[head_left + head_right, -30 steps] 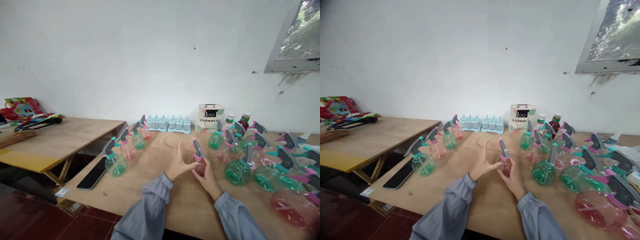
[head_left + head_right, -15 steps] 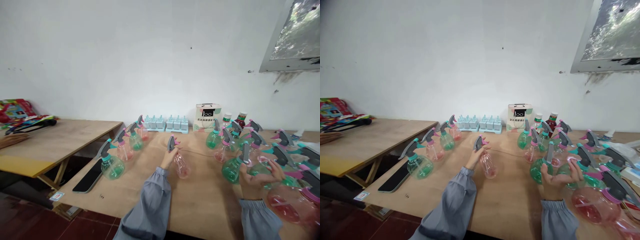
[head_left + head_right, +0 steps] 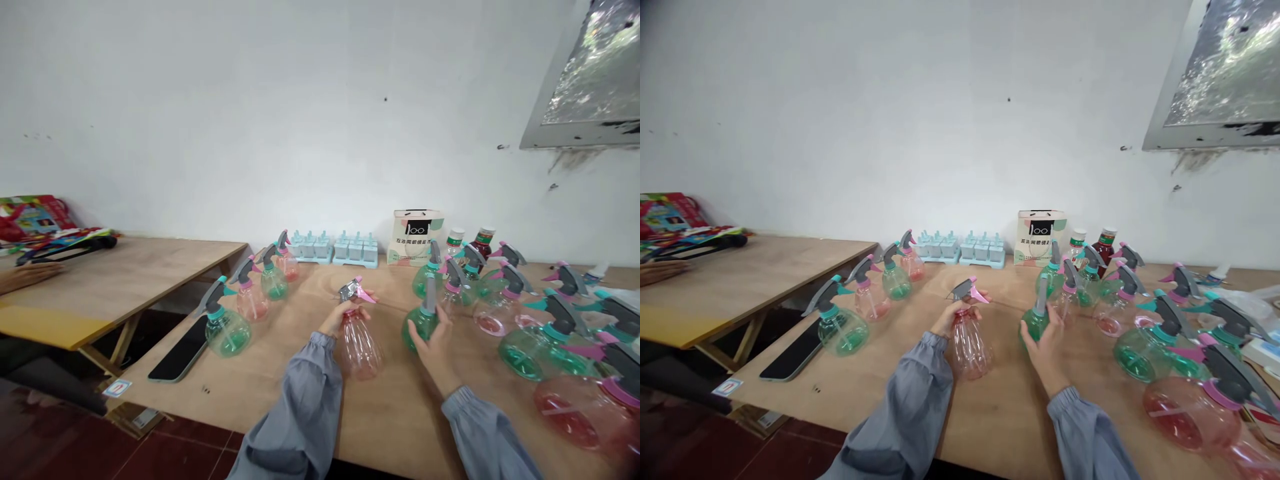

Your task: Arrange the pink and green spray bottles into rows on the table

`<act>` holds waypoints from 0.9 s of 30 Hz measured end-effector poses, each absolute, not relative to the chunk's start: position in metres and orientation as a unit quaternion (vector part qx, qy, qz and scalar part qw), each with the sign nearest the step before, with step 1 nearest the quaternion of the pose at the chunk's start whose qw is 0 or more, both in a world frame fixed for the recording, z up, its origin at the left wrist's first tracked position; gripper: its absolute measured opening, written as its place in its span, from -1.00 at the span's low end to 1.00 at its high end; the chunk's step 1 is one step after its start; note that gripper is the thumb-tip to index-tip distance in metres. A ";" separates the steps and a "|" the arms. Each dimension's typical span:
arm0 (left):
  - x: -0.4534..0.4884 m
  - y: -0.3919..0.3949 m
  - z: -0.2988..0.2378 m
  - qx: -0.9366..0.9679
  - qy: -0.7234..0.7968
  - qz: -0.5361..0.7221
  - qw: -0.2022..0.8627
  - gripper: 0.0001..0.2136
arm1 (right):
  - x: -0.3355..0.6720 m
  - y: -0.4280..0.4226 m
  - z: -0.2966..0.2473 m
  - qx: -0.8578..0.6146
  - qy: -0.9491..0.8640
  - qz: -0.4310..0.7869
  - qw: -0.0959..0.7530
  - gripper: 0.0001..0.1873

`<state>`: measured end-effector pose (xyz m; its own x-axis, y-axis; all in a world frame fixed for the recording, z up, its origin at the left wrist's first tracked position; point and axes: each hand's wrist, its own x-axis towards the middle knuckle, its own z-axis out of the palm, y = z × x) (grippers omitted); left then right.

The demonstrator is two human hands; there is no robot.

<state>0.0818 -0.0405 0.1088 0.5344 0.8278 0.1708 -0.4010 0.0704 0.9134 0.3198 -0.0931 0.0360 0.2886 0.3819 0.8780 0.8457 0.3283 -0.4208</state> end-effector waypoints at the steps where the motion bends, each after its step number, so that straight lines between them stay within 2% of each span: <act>1: 0.082 -0.041 0.109 0.524 0.201 0.436 0.704 -0.44 | 0.314 -0.087 0.035 -0.540 -0.582 -0.186 0.579 -0.23; 8: 0.089 -0.045 0.109 0.469 0.325 0.492 0.657 -0.71 | 0.301 -0.066 0.025 -0.547 -0.590 -0.121 0.581 -0.16; 14: 0.094 -0.050 0.112 0.499 0.278 0.462 0.679 -0.63 | 0.303 -0.066 0.020 -0.559 -0.571 -0.076 0.596 -0.11; 20: 0.094 -0.052 0.114 0.461 0.329 0.478 0.671 -0.74 | 0.308 -0.069 0.018 -0.566 -0.559 -0.036 0.605 0.00; 27: 0.092 -0.050 0.112 0.481 0.288 0.467 0.683 -0.69 | 0.311 -0.071 0.017 -0.575 -0.554 -0.022 0.602 0.07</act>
